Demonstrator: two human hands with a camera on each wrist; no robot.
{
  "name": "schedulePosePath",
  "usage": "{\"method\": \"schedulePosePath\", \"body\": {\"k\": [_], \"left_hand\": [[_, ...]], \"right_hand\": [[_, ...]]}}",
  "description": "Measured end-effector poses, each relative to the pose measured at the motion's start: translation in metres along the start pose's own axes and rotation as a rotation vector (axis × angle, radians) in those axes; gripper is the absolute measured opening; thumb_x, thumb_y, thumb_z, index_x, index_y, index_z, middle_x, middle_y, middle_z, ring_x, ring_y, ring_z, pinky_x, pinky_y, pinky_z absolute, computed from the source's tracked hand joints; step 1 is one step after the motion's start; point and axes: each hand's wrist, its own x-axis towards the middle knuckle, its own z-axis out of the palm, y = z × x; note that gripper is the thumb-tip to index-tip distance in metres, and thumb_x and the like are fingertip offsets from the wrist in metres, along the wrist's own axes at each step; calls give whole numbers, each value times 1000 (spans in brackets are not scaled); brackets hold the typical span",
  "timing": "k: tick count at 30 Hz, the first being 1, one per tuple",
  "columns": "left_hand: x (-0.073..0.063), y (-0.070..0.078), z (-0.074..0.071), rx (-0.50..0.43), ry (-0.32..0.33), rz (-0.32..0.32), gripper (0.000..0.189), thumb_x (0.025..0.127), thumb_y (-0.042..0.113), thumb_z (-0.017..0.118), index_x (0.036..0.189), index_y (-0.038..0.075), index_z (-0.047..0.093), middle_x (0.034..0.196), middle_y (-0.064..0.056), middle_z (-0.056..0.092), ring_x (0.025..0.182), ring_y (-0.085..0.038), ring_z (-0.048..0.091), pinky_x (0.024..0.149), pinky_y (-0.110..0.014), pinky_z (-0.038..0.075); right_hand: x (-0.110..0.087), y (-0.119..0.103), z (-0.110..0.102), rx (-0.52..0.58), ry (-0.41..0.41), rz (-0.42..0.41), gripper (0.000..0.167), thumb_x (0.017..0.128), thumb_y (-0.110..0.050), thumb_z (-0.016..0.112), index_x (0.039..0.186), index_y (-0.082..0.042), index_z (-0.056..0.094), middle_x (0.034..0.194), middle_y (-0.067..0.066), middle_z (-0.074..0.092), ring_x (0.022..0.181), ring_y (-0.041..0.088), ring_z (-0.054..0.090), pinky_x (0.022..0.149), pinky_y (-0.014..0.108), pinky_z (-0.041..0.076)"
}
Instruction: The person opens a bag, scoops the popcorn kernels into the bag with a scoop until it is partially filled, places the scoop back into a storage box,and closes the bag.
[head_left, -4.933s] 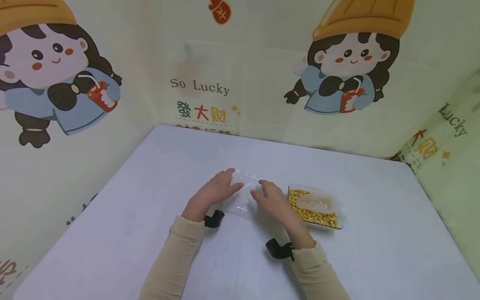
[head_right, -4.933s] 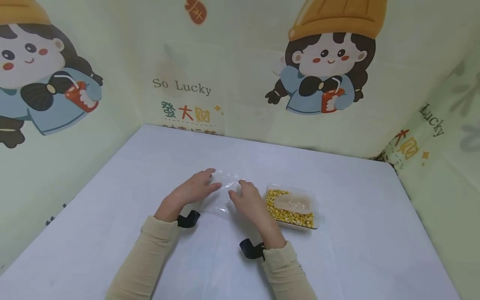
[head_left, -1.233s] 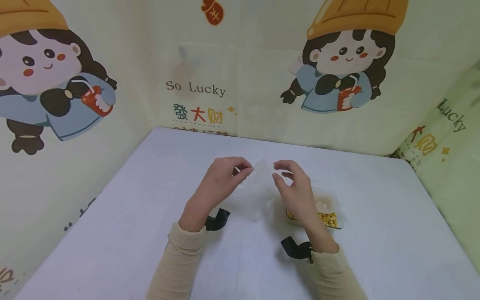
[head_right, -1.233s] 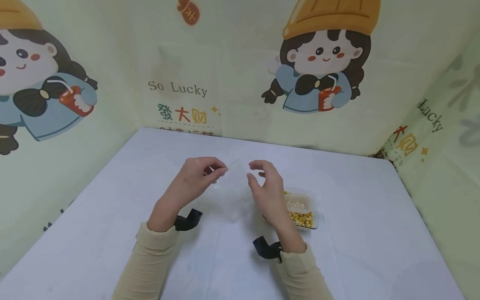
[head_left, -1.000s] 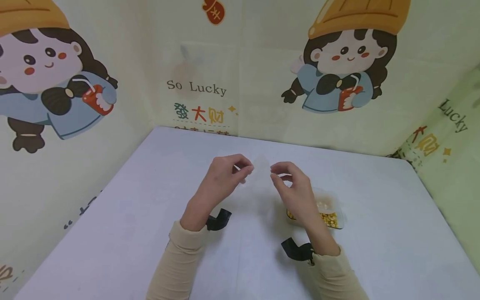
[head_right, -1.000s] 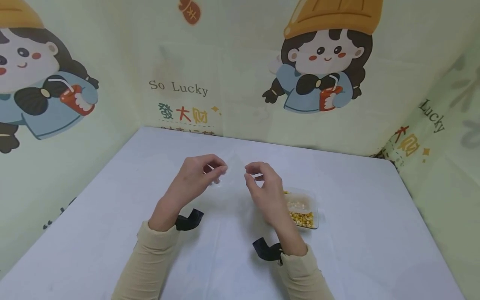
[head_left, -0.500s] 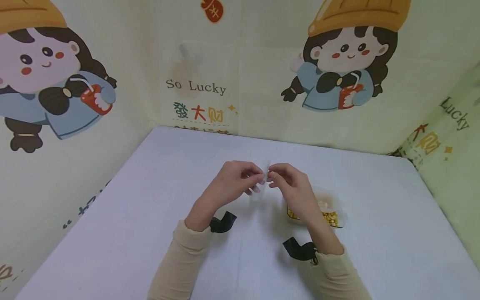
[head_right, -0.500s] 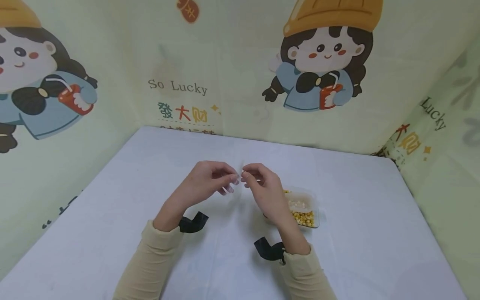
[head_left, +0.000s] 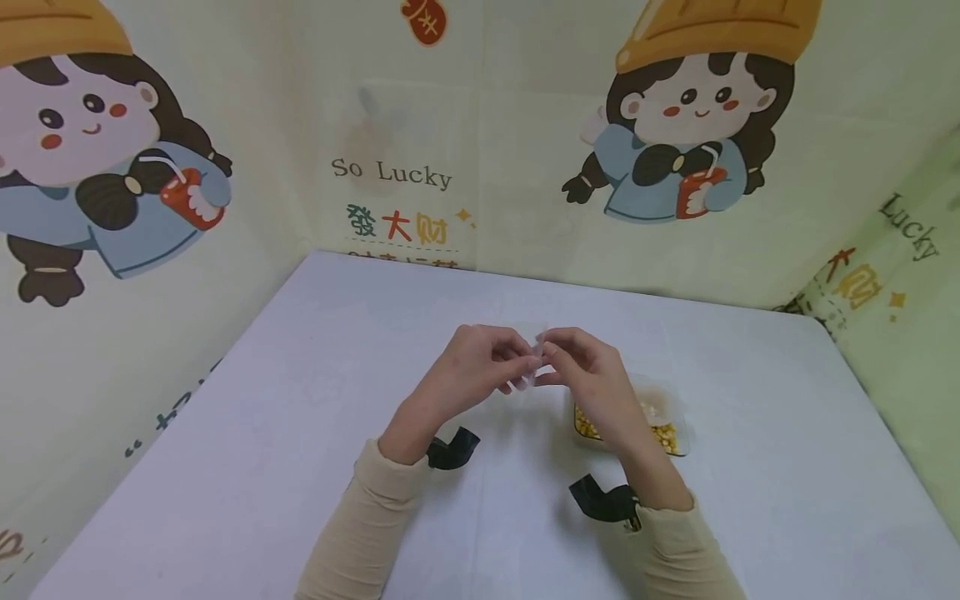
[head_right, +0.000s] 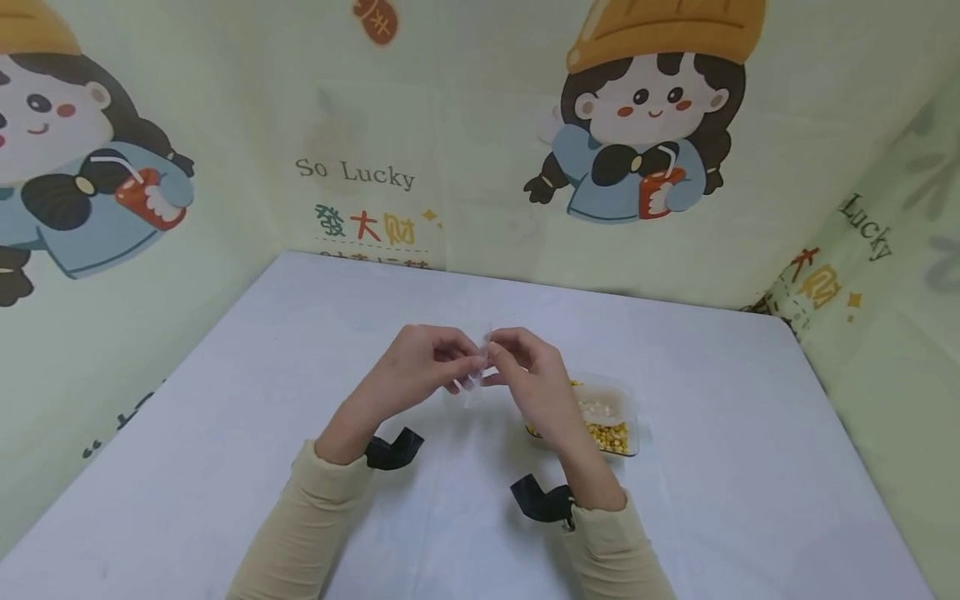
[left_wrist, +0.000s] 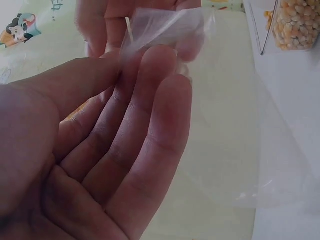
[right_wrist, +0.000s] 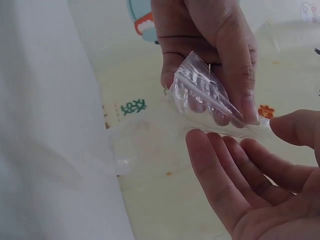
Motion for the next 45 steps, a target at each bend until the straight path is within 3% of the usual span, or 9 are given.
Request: {"method": "schedulePosePath", "body": {"k": [9, 15, 21, 26, 35, 41, 45], "left_hand": [[1, -3, 5, 28, 8, 63, 9, 89, 26, 75, 87, 18, 71, 76, 4, 72, 64, -17, 68, 60, -28, 57], [2, -4, 5, 37, 3, 58, 11, 89, 26, 75, 87, 17, 70, 78, 3, 73, 66, -14, 69, 61, -28, 57], [2, -3, 5, 13, -12, 37, 11, 89, 24, 75, 88, 15, 70, 80, 2, 72, 72, -23, 72, 62, -27, 57], [3, -3, 4, -5, -27, 23, 8, 93, 21, 70, 90, 14, 71, 83, 0, 71, 72, -18, 71, 63, -27, 58], [4, -6, 3, -24, -60, -11, 12, 95, 21, 67, 100, 12, 72, 88, -1, 71, 76, -22, 71, 66, -27, 58], [3, -6, 2, 21, -38, 18, 5, 94, 14, 68, 97, 13, 72, 87, 0, 73, 75, -20, 69, 64, -27, 57], [3, -5, 2, 53, -14, 5, 5, 93, 18, 69, 96, 15, 72, 88, 2, 72, 71, -16, 68, 63, -28, 56]], "right_hand": [[0, 2, 1, 14, 1, 49, 29, 98, -29, 63, 114, -5, 65, 111, 14, 67, 93, 22, 70, 77, 38, 60], [0, 1, 0, -13, -1, 44, 26, 101, -26, 59, 113, -4, 66, 113, 13, 67, 94, 21, 70, 76, 37, 60], [-1, 0, -1, -9, -10, 33, 23, 103, -20, 54, 112, -3, 66, 114, 14, 66, 95, 21, 70, 76, 36, 60], [-1, -1, -1, 15, -17, 26, 24, 104, -19, 52, 113, -3, 66, 113, 14, 67, 95, 23, 69, 77, 37, 60], [-1, 1, 0, -57, -11, 47, 28, 97, -26, 65, 117, -6, 66, 113, 13, 69, 94, 21, 69, 77, 33, 60], [1, 1, 0, -64, -4, 48, 22, 100, -18, 60, 116, -5, 66, 113, 13, 69, 95, 23, 69, 76, 33, 60], [2, 2, 0, -60, 4, 55, 23, 100, -17, 60, 117, -3, 67, 115, 14, 69, 95, 22, 70, 76, 33, 60]]}}
